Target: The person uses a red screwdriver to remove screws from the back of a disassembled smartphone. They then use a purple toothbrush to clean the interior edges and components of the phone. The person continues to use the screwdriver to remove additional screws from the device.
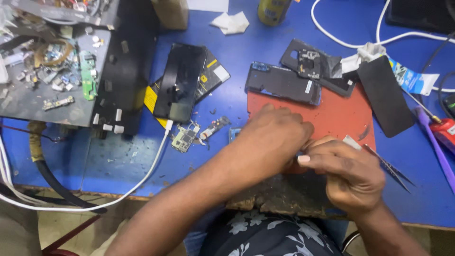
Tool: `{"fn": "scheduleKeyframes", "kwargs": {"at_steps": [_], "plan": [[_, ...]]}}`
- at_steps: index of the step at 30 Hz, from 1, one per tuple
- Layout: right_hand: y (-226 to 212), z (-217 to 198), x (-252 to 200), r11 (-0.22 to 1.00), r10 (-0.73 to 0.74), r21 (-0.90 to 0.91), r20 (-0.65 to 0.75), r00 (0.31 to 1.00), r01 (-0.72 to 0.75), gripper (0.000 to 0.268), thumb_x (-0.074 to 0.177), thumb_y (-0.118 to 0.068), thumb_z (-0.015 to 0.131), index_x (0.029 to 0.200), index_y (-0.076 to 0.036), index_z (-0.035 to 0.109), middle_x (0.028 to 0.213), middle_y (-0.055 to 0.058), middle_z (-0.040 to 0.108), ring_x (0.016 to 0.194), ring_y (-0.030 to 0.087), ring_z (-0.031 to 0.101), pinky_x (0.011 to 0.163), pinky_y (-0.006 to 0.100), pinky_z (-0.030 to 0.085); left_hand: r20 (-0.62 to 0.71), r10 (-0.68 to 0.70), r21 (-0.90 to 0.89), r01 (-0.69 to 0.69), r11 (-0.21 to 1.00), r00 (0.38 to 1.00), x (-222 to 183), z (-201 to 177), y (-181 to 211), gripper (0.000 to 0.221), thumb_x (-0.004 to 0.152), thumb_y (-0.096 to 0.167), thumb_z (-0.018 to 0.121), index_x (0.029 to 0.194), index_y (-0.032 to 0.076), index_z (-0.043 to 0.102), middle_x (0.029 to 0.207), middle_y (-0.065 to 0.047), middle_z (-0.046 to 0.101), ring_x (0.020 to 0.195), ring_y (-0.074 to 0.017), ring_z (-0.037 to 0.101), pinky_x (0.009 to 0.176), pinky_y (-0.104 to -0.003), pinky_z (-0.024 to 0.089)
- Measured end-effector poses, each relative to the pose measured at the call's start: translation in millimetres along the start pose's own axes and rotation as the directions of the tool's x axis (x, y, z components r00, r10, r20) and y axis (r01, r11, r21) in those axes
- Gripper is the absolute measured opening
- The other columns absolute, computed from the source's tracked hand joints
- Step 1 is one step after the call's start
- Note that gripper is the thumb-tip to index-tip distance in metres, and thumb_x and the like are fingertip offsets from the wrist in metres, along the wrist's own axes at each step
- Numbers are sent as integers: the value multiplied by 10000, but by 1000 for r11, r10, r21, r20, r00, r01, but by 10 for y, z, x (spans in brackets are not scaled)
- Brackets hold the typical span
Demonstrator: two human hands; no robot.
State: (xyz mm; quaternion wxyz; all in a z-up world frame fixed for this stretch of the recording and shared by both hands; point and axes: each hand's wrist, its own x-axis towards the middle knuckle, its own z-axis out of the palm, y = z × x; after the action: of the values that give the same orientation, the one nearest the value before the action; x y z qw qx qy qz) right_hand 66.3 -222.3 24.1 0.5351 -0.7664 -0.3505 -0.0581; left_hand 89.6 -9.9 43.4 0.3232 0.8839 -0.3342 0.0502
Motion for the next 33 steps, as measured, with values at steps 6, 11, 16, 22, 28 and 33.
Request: {"fn": "scheduleKeyframes", "kwargs": {"at_steps": [6, 11, 16, 22, 28, 33], "plan": [[-25, 0, -60, 999, -7, -51, -43, 999, 5, 523, 772, 234, 537, 1146, -82, 720, 1018, 60, 705, 901, 180, 730, 761, 273, 592, 48, -19, -144, 26, 989, 999, -82, 75, -61, 303, 781, 332, 792, 897, 79, 672, 901, -85, 687, 972, -310, 672, 822, -483, 437], [12, -1, -41, 991, -32, -129, -55, 998, 25, 519, 765, 225, 570, 1157, -83, 713, 1025, 72, 694, 910, 166, 713, 773, 257, 585, 73, -32, -153, 43, 987, 997, -76, 23, -71, 307, 807, 337, 782, 912, 67, 680, 879, -87, 669, 943, -309, 664, 823, -483, 428], [12, 4, -83, 987, 14, -158, -95, 995, -28, 501, 796, 234, 575, 1171, -71, 706, 1023, 100, 689, 860, 150, 677, 732, 249, 552, 73, -42, -86, 49, 995, 996, -78, 37, -75, 131, 857, 182, 702, 939, 80, 700, 911, -77, 675, 976, -301, 659, 852, -487, 426], [-4, -21, -77, 987, 22, -160, -78, 997, -34, 512, 840, 234, 588, 1230, -86, 677, 1080, 102, 675, 887, 137, 667, 748, 239, 553, 87, -50, -107, 60, 992, 995, -67, 61, -92, 130, 838, 159, 697, 924, 61, 702, 879, -97, 671, 949, -315, 652, 804, -497, 418], [-15, -21, -107, 979, 46, -196, -76, 996, -60, 550, 831, 233, 575, 1267, -91, 660, 1076, 102, 682, 843, 122, 655, 714, 234, 541, 61, -33, -83, 38, 996, 998, -69, 90, -108, 136, 822, 77, 659, 947, 62, 708, 894, -92, 676, 951, -318, 656, 783, -496, 419], [-34, -15, -67, 985, 79, -149, -55, 995, -87, 571, 761, 222, 514, 1230, -73, 648, 1040, 123, 695, 774, 109, 640, 672, 234, 540, 31, -27, -96, 30, 995, 999, -84, 81, -104, 135, 825, 99, 672, 951, 62, 705, 907, -94, 673, 959, -316, 658, 779, -494, 419]]}}
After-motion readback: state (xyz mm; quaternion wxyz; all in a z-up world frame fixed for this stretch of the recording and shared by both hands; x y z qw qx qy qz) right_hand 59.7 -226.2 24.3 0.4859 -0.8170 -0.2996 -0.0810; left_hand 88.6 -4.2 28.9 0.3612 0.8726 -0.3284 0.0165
